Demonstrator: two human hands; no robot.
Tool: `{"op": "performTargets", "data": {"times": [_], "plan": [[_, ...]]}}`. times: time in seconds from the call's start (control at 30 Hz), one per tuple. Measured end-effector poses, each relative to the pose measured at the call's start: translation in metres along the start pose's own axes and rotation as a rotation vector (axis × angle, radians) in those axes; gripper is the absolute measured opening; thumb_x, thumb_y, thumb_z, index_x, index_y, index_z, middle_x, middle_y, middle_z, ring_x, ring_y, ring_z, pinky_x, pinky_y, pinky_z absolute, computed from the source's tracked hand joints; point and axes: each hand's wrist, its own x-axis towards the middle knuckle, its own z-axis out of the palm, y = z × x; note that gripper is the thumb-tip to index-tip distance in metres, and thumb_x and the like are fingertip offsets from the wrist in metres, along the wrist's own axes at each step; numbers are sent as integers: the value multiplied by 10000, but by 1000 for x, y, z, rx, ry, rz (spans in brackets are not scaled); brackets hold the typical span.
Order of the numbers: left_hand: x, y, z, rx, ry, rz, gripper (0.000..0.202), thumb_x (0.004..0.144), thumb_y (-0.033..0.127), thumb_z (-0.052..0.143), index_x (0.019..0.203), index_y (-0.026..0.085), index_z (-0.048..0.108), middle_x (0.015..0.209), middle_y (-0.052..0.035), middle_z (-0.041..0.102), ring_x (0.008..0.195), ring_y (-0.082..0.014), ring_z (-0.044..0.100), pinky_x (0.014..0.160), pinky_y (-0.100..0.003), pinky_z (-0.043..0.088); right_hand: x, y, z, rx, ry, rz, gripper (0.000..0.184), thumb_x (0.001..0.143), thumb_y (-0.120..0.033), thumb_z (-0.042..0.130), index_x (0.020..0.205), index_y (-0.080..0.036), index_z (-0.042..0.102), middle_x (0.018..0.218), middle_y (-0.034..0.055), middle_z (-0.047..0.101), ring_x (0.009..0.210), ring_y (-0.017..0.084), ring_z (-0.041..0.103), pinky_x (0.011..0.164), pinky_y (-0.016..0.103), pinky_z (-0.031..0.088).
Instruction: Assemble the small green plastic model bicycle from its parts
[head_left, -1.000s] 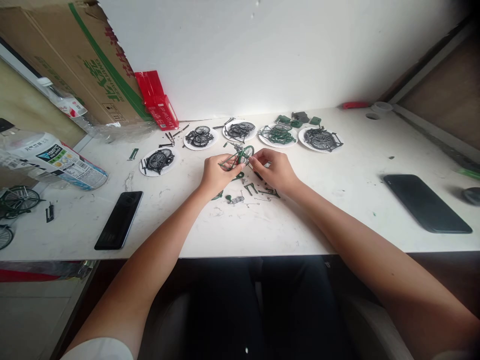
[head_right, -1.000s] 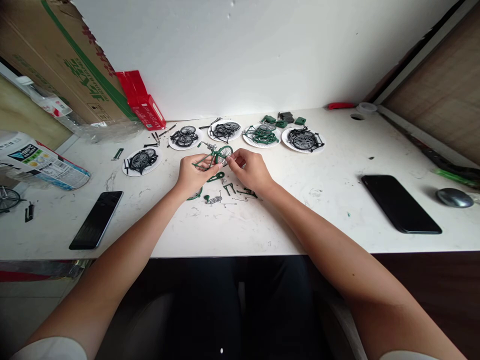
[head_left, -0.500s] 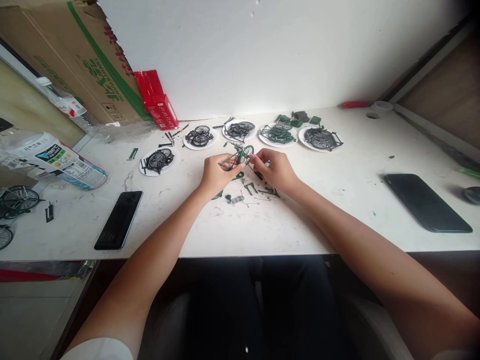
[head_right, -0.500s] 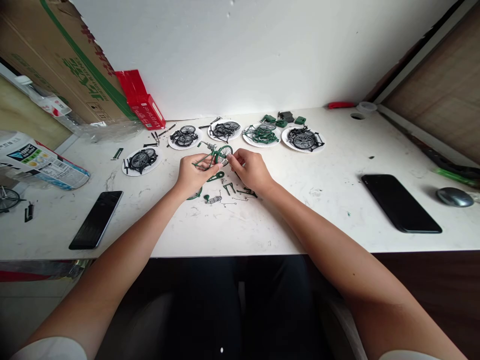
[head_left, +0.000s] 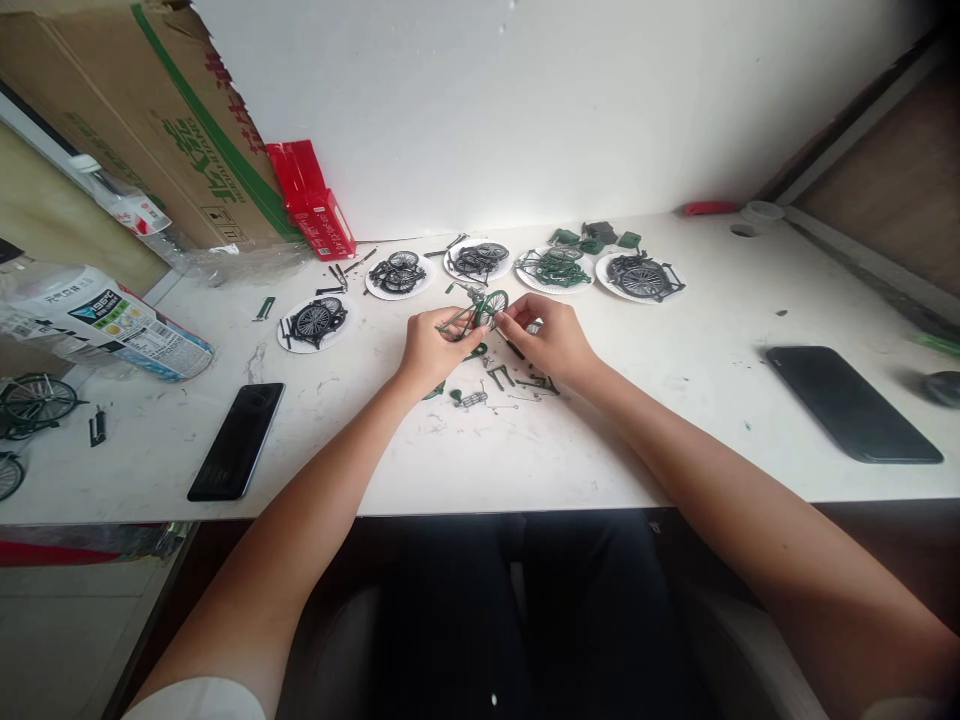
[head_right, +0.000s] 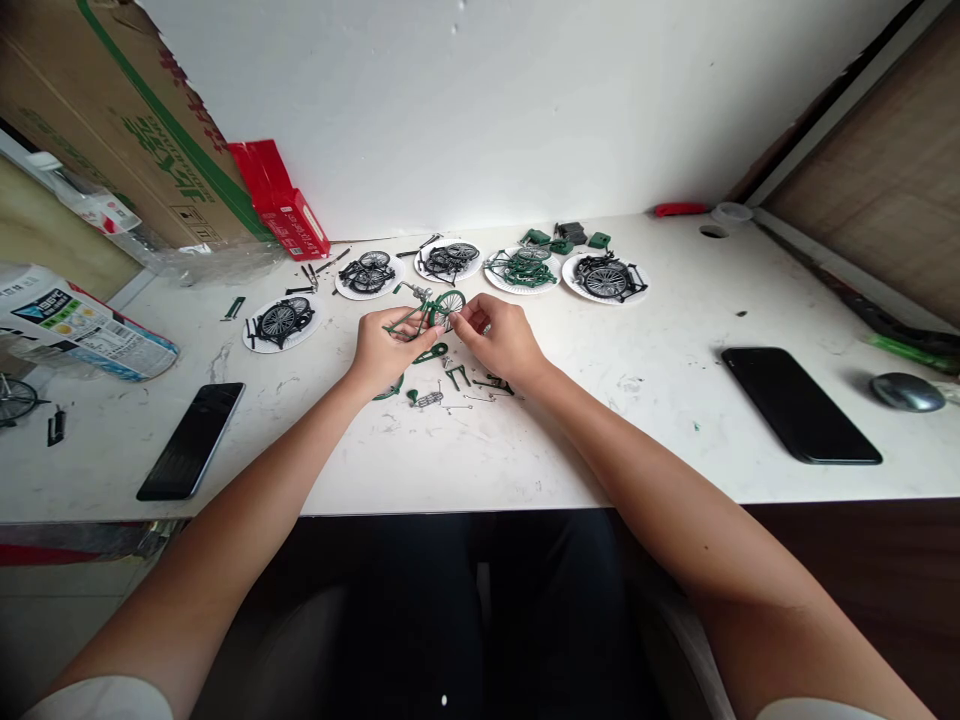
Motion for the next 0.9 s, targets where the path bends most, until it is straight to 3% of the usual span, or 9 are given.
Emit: {"op": "performTargets", "data": {"times": [0.37,0.63,0.9], "plan": [[0,-2,0,0,6,3,245,815,388,865,924,173,821,928,-82,830,804,-206,759,731,-300,613,1,0,0,-43,11,-28,424,992,-598,665,802,-219,667,773,60,727,710,209,625,704,344,477],[0,0,0,13,-12,-2,251,819,402,858,919,177,816,917,-79,826,795,-207,757,720,-300,612,0,0,-1,-55,-25,-17,574,1033,-701,538,744,-219,656,737,58,720,659,198,588,670,351,432],[0,-2,1,10,-2,14,244,820,401,858,891,172,808,894,-75,820,774,-199,749,702,-289,600,0,1,0,-52,-50,8,614,1054,-703,500,732,-209,669,726,60,718,633,192,589,667,349,429]]}}
